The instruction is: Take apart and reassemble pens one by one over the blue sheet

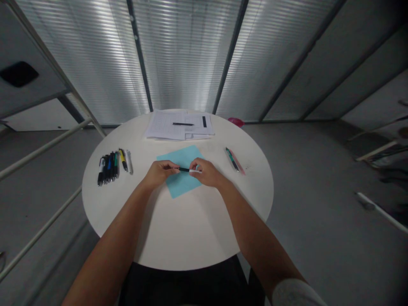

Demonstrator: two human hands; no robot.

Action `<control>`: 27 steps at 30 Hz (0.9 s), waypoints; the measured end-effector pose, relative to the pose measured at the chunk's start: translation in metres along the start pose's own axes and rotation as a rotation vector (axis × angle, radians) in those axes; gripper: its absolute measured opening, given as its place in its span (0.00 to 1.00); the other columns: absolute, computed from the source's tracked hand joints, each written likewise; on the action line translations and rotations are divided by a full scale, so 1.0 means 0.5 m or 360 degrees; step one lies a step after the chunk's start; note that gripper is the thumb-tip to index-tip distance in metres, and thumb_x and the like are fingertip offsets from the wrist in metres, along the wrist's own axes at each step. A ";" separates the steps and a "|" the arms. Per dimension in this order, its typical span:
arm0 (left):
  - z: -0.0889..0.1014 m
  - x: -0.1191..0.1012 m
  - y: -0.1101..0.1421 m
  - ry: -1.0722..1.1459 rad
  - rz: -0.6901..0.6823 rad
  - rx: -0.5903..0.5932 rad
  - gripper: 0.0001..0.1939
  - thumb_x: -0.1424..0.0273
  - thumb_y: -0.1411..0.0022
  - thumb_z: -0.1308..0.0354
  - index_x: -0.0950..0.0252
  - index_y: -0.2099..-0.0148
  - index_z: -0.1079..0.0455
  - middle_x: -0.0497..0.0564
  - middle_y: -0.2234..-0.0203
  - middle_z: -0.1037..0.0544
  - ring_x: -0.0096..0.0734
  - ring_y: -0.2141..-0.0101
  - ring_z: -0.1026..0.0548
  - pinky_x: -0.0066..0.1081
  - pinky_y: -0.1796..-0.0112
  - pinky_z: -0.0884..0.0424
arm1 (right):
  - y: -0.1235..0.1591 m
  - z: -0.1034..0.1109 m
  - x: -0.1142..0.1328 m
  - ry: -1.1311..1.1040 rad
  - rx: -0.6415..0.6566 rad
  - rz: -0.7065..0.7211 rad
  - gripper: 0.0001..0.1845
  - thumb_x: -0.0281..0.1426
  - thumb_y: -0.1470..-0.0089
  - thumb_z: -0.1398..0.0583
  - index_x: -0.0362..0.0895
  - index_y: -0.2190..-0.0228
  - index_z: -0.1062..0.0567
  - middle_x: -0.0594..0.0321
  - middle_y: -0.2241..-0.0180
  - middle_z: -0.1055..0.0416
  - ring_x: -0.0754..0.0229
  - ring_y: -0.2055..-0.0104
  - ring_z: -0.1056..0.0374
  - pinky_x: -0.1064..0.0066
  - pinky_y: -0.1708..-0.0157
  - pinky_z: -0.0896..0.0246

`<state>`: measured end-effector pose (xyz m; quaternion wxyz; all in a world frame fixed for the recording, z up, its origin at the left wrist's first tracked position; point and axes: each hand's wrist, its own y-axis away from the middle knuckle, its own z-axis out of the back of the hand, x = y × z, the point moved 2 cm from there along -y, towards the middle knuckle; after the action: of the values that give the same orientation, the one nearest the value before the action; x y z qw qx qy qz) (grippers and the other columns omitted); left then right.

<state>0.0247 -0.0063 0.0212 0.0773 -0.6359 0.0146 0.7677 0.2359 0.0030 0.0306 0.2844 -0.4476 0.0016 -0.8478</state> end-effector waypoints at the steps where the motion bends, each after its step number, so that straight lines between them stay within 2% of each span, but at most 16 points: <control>1: 0.001 0.001 0.000 -0.0002 0.0001 0.0002 0.17 0.60 0.59 0.30 0.66 0.68 0.22 0.53 0.71 0.20 0.33 0.71 0.25 0.33 0.65 0.31 | -0.002 0.000 -0.001 -0.0013 0.0016 -0.0010 0.07 0.32 0.50 0.39 0.43 0.67 0.27 0.64 0.69 0.30 0.65 0.72 0.38 0.73 0.70 0.44; 2: 0.001 0.002 -0.001 -0.0003 0.0001 0.0006 0.16 0.61 0.58 0.30 0.65 0.68 0.22 0.52 0.71 0.20 0.33 0.71 0.25 0.33 0.64 0.31 | -0.003 0.000 -0.002 -0.0014 0.0036 0.0001 0.06 0.33 0.48 0.40 0.43 0.69 0.26 0.64 0.70 0.30 0.65 0.71 0.37 0.73 0.69 0.44; 5: 0.001 0.003 -0.001 0.0002 0.0005 0.0012 0.15 0.62 0.57 0.31 0.65 0.67 0.22 0.52 0.70 0.20 0.32 0.70 0.25 0.32 0.64 0.31 | -0.007 0.000 -0.004 0.0019 0.0106 0.0072 0.11 0.34 0.43 0.44 0.43 0.73 0.26 0.64 0.73 0.30 0.64 0.70 0.36 0.72 0.68 0.45; 7: -0.002 0.002 -0.001 0.0009 0.0008 0.0020 0.15 0.62 0.57 0.31 0.65 0.67 0.22 0.52 0.70 0.20 0.32 0.70 0.26 0.33 0.64 0.31 | -0.007 -0.001 -0.006 0.0016 0.0122 0.0070 0.12 0.34 0.43 0.45 0.42 0.73 0.25 0.64 0.73 0.31 0.64 0.69 0.36 0.72 0.68 0.45; 9: -0.004 0.001 -0.001 0.0026 0.0007 0.0022 0.15 0.62 0.58 0.30 0.65 0.67 0.22 0.52 0.71 0.20 0.32 0.71 0.26 0.33 0.64 0.31 | -0.006 -0.003 -0.008 -0.0012 0.0075 0.0037 0.08 0.34 0.46 0.42 0.43 0.68 0.25 0.65 0.71 0.31 0.65 0.69 0.37 0.73 0.68 0.45; 12: -0.004 0.000 -0.002 0.0053 0.0009 0.0000 0.16 0.61 0.58 0.30 0.65 0.68 0.22 0.51 0.72 0.20 0.31 0.72 0.26 0.33 0.65 0.32 | -0.004 -0.005 -0.010 -0.0035 -0.0024 -0.0014 0.13 0.34 0.52 0.37 0.44 0.63 0.27 0.66 0.69 0.31 0.66 0.70 0.38 0.74 0.70 0.45; 15: -0.003 0.000 -0.003 0.0060 0.0014 -0.0012 0.17 0.60 0.58 0.30 0.66 0.67 0.22 0.52 0.73 0.20 0.31 0.72 0.26 0.33 0.66 0.32 | -0.007 -0.008 -0.013 -0.0057 0.0006 -0.0048 0.09 0.36 0.47 0.41 0.43 0.70 0.27 0.66 0.73 0.32 0.65 0.72 0.39 0.74 0.70 0.45; 18: -0.001 -0.001 -0.004 0.0062 0.0013 -0.0007 0.19 0.58 0.59 0.30 0.67 0.67 0.22 0.52 0.72 0.20 0.32 0.72 0.26 0.33 0.65 0.32 | -0.010 -0.010 -0.014 -0.0044 0.0054 -0.0046 0.16 0.38 0.42 0.46 0.42 0.75 0.27 0.66 0.76 0.32 0.65 0.72 0.38 0.73 0.69 0.46; 20: 0.000 -0.001 -0.004 0.0067 0.0017 -0.0012 0.19 0.58 0.59 0.30 0.67 0.67 0.22 0.52 0.72 0.20 0.32 0.72 0.26 0.33 0.65 0.32 | -0.010 -0.010 -0.013 -0.0025 0.0036 -0.0030 0.15 0.39 0.43 0.46 0.42 0.71 0.26 0.66 0.73 0.31 0.65 0.72 0.38 0.73 0.69 0.46; 23: 0.004 0.000 -0.006 0.0084 0.0024 -0.0058 0.18 0.60 0.58 0.30 0.66 0.66 0.22 0.52 0.72 0.21 0.32 0.71 0.27 0.33 0.65 0.32 | -0.010 -0.008 -0.012 0.0040 -0.0088 0.0028 0.12 0.38 0.49 0.39 0.43 0.64 0.27 0.64 0.67 0.30 0.65 0.69 0.39 0.73 0.68 0.45; 25: 0.007 0.001 -0.006 0.0109 0.0021 -0.0087 0.17 0.61 0.57 0.31 0.66 0.66 0.23 0.52 0.71 0.21 0.31 0.71 0.27 0.33 0.65 0.32 | -0.010 -0.007 -0.012 0.0067 -0.0156 0.0051 0.12 0.37 0.51 0.38 0.44 0.65 0.26 0.63 0.66 0.30 0.64 0.67 0.38 0.73 0.66 0.44; 27: 0.009 0.001 -0.006 0.0147 0.0020 -0.0099 0.17 0.61 0.57 0.30 0.67 0.66 0.23 0.52 0.71 0.21 0.31 0.71 0.27 0.33 0.65 0.33 | -0.011 -0.008 -0.014 0.0027 -0.0131 0.0009 0.10 0.38 0.47 0.41 0.44 0.69 0.26 0.64 0.70 0.29 0.64 0.68 0.37 0.73 0.67 0.45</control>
<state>0.0205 -0.0027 0.0220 0.0519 -0.6726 -0.0019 0.7382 0.2334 0.0101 0.0243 0.2681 -0.4516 0.0403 -0.8500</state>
